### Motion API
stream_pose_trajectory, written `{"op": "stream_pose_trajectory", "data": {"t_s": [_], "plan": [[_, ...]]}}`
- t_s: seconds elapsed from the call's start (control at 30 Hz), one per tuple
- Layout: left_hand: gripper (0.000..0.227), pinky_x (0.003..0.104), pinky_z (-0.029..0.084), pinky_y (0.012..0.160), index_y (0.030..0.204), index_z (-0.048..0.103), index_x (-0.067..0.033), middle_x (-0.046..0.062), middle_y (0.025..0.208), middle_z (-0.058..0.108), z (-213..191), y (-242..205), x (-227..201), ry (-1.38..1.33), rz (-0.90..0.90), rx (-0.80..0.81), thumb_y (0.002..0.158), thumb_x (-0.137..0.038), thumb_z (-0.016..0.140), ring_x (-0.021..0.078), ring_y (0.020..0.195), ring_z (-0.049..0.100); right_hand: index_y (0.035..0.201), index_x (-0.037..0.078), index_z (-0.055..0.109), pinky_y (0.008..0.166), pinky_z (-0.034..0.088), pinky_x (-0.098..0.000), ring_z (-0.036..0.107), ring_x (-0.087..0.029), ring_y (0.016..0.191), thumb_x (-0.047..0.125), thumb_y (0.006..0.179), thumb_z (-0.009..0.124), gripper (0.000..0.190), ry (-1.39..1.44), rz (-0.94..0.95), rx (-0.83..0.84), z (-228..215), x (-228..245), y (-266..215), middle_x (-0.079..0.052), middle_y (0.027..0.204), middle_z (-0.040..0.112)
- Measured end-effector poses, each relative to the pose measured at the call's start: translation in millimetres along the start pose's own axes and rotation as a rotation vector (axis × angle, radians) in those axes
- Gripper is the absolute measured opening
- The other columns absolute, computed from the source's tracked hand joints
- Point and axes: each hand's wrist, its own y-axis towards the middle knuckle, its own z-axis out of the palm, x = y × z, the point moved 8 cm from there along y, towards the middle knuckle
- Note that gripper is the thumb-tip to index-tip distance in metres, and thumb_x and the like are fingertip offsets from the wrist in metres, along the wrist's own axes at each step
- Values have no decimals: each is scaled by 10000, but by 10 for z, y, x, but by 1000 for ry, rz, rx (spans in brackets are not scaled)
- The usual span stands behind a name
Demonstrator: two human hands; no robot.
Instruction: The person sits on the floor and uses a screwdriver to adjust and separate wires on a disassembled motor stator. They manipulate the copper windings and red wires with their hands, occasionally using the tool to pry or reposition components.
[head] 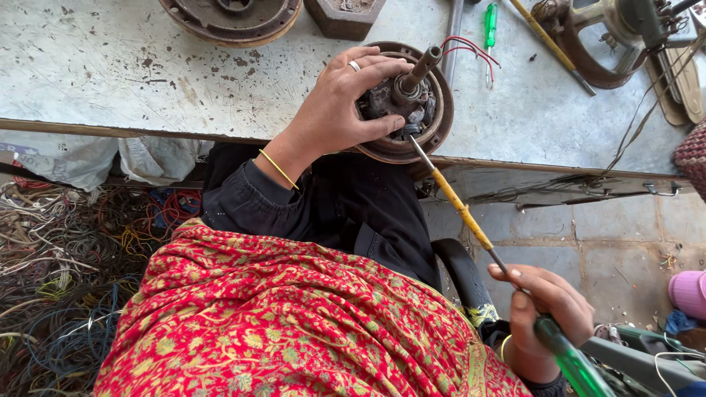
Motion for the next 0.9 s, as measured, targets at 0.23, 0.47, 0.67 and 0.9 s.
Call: {"op": "stream_pose_trajectory", "data": {"t_s": [0.23,0.47,0.67,0.9], "plan": [[643,482,331,1222,1394,645,-182,59,1348,706,8,1,18,15,-2,-1,831,-360,899,327,1433,472,1122,-109,663,816,637,-343,769,-313,887,36,961,608,224,0,-20,-22,25,33,56,-272,993,707],[635,492,319,1238,1400,640,-190,58,1367,703,35,-11,33,23,34,-15,850,-372,900,324,1445,469,1054,-93,685,793,633,-315,777,-289,854,10,983,594,155,-68,0,12,62,89,129,-262,968,732],[639,485,331,1230,1405,641,-199,56,1372,697,40,-29,57,24,17,-15,850,-379,903,333,1452,453,1081,-105,668,806,639,-322,775,-295,885,24,993,612,166,-6,-15,-19,43,67,164,-269,967,719],[647,489,328,1238,1412,635,-197,57,1387,694,38,-23,53,22,20,-9,846,-358,903,328,1456,455,1055,-92,688,788,631,-303,775,-274,853,-40,965,590,143,-60,30,-3,100,62,178,-256,945,731]]}}
